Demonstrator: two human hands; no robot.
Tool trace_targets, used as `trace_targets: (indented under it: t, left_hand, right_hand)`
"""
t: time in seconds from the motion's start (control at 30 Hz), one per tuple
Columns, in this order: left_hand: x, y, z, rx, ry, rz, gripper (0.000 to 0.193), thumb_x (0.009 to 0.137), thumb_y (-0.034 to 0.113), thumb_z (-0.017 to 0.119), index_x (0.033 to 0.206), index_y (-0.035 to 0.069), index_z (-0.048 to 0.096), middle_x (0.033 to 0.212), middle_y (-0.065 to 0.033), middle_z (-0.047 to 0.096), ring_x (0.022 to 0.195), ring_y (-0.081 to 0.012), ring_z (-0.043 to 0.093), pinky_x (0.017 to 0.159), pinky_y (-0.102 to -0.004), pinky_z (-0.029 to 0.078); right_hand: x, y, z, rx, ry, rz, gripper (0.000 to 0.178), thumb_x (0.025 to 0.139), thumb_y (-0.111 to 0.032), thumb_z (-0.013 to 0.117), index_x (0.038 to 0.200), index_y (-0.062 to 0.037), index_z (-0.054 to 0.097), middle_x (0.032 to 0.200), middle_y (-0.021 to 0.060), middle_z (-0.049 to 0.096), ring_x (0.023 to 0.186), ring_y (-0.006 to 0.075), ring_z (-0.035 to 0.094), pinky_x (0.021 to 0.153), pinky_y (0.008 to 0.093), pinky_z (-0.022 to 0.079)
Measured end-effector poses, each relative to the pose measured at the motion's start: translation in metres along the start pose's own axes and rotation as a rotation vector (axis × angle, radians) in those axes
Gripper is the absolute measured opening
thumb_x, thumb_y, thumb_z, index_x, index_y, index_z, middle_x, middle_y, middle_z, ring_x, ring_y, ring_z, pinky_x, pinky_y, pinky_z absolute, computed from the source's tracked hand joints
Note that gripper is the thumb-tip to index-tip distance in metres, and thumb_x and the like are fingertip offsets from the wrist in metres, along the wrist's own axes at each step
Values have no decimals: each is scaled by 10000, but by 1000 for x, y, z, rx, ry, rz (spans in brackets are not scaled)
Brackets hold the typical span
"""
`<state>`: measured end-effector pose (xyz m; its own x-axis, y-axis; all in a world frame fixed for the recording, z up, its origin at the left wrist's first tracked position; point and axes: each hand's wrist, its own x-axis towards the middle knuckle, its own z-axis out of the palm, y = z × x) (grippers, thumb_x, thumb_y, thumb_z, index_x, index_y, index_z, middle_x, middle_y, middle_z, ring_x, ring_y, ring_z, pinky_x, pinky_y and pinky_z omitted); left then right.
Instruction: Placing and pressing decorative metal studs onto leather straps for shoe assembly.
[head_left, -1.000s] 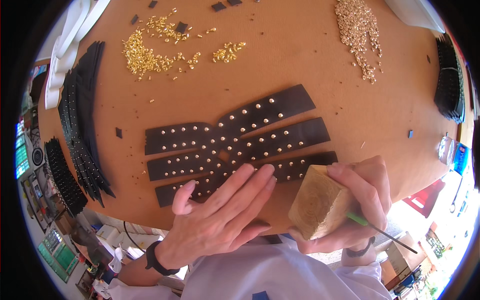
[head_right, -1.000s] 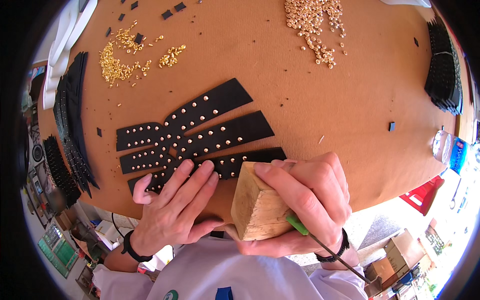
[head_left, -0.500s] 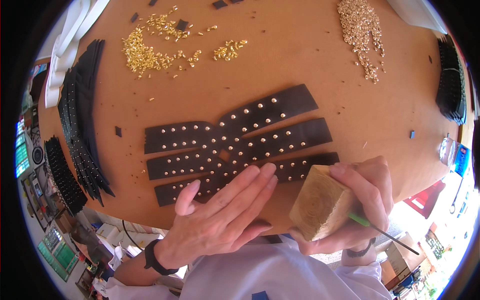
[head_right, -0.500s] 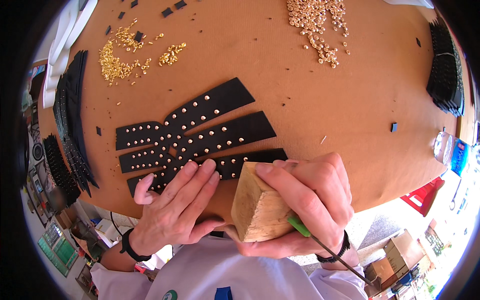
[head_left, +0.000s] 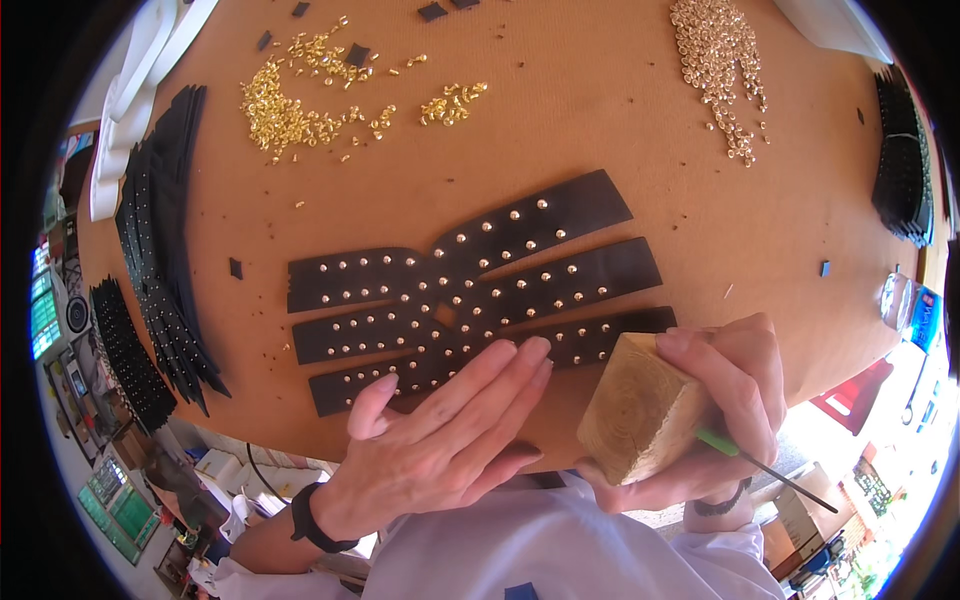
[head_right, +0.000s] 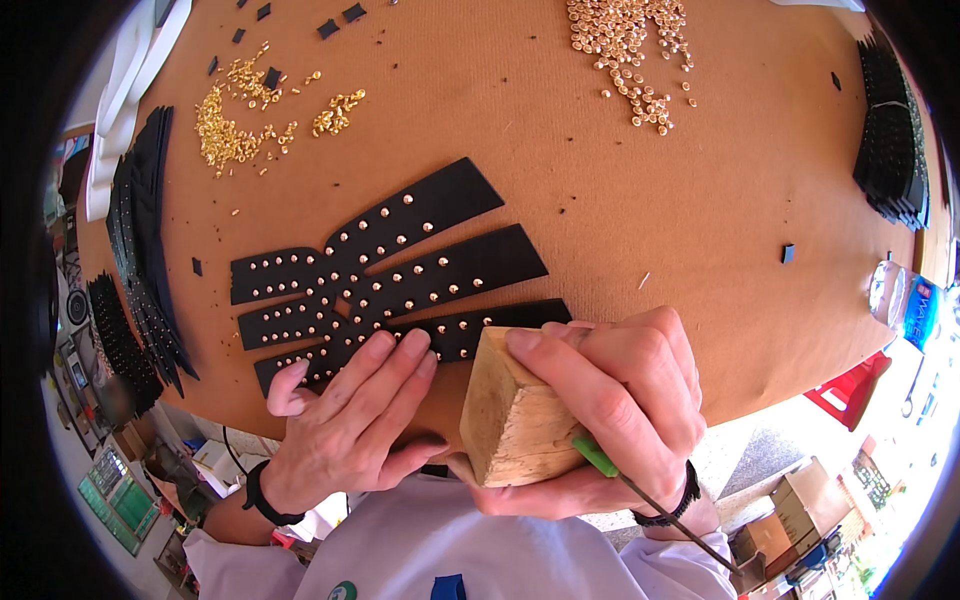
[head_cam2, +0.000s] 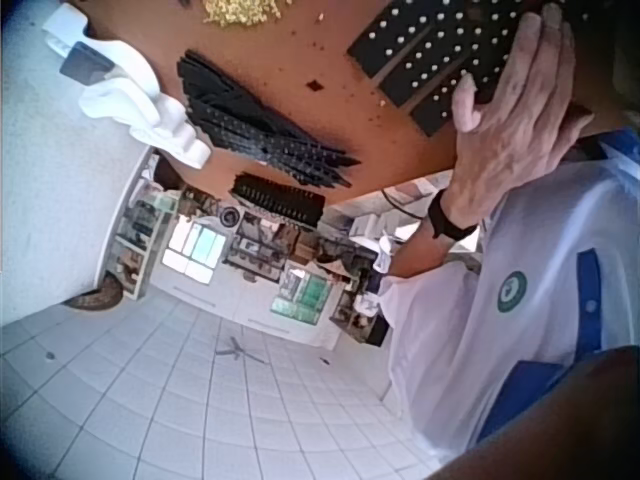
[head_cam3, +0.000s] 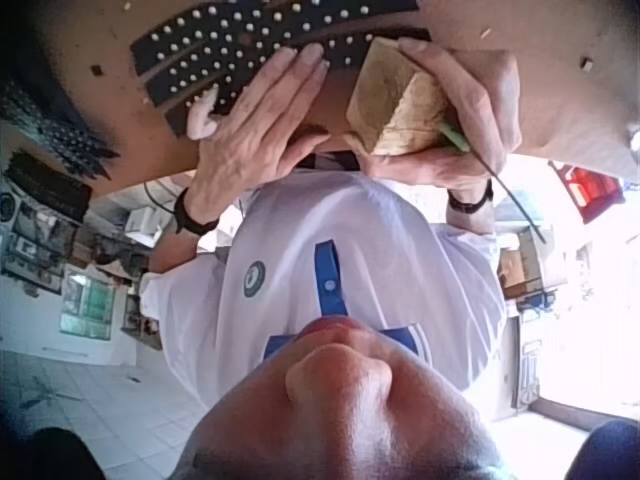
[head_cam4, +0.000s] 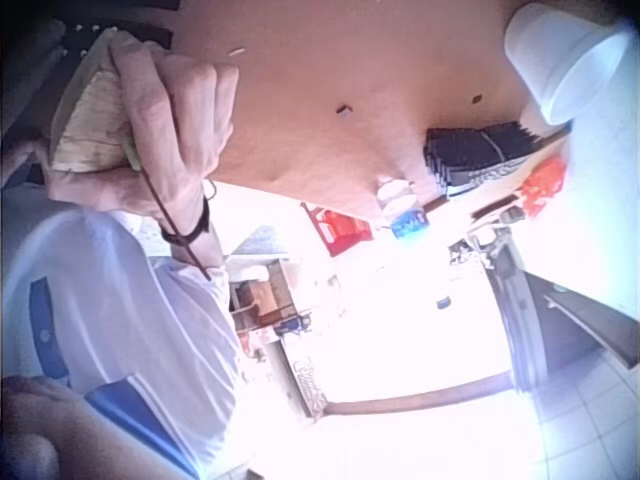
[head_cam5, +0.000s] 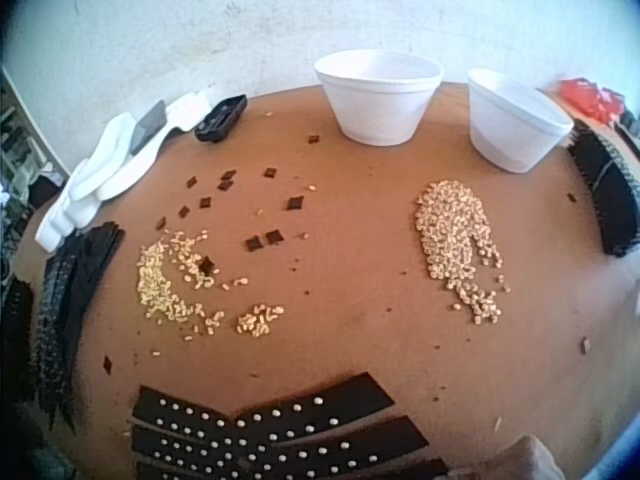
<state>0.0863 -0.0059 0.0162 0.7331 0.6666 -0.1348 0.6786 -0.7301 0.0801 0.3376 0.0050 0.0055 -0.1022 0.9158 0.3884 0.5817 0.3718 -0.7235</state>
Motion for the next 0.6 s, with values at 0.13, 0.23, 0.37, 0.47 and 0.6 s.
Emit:
trace_targets:
  t: [0.13, 0.23, 0.37, 0.47, 0.6]
  left_hand:
    - [2, -1, 0, -78, 16, -10, 521, 994, 495, 566, 1388, 174, 679, 1525, 35, 587, 1437, -106, 509, 1198, -576, 31]
    - [2, -1, -1, -95, 19, -17, 512, 996, 481, 573, 1386, 167, 679, 1519, 33, 593, 1429, -102, 517, 1202, -561, 38]
    - [2, 0, 1, -96, 37, -30, 501, 991, 468, 579, 1380, 171, 689, 1517, 40, 594, 1428, -97, 516, 1203, -567, 30]
    - [-1, -1, 1, -30, 32, 20, 510, 991, 467, 576, 1390, 170, 684, 1528, 39, 586, 1439, -100, 505, 1202, -577, 23]
    - [-2, -1, 0, -25, 24, 51, 498, 982, 440, 604, 1394, 172, 685, 1543, 46, 572, 1454, -104, 491, 1200, -581, 23]
  right_hand:
    - [1, -3, 0, -5, -1, 22, 639, 533, -324, 923, 1051, 11, 756, 915, 87, 709, 742, 228, 668, 630, 341, 544]
    - [1, -4, 2, -6, 17, 33, 623, 521, -295, 918, 1043, 5, 755, 912, 83, 710, 735, 224, 666, 626, 338, 542]
    - [2, -4, 6, 6, 56, 18, 610, 507, -260, 905, 1037, 1, 755, 887, 71, 699, 720, 218, 658, 622, 330, 537]
    - [1, -5, 6, -1, 57, 31, 599, 502, -249, 894, 1029, 2, 759, 863, 68, 685, 713, 219, 653, 618, 329, 527]
    - [2, -6, 5, -6, 42, 52, 591, 494, -241, 879, 1019, 6, 766, 853, 69, 677, 704, 221, 646, 614, 328, 519]
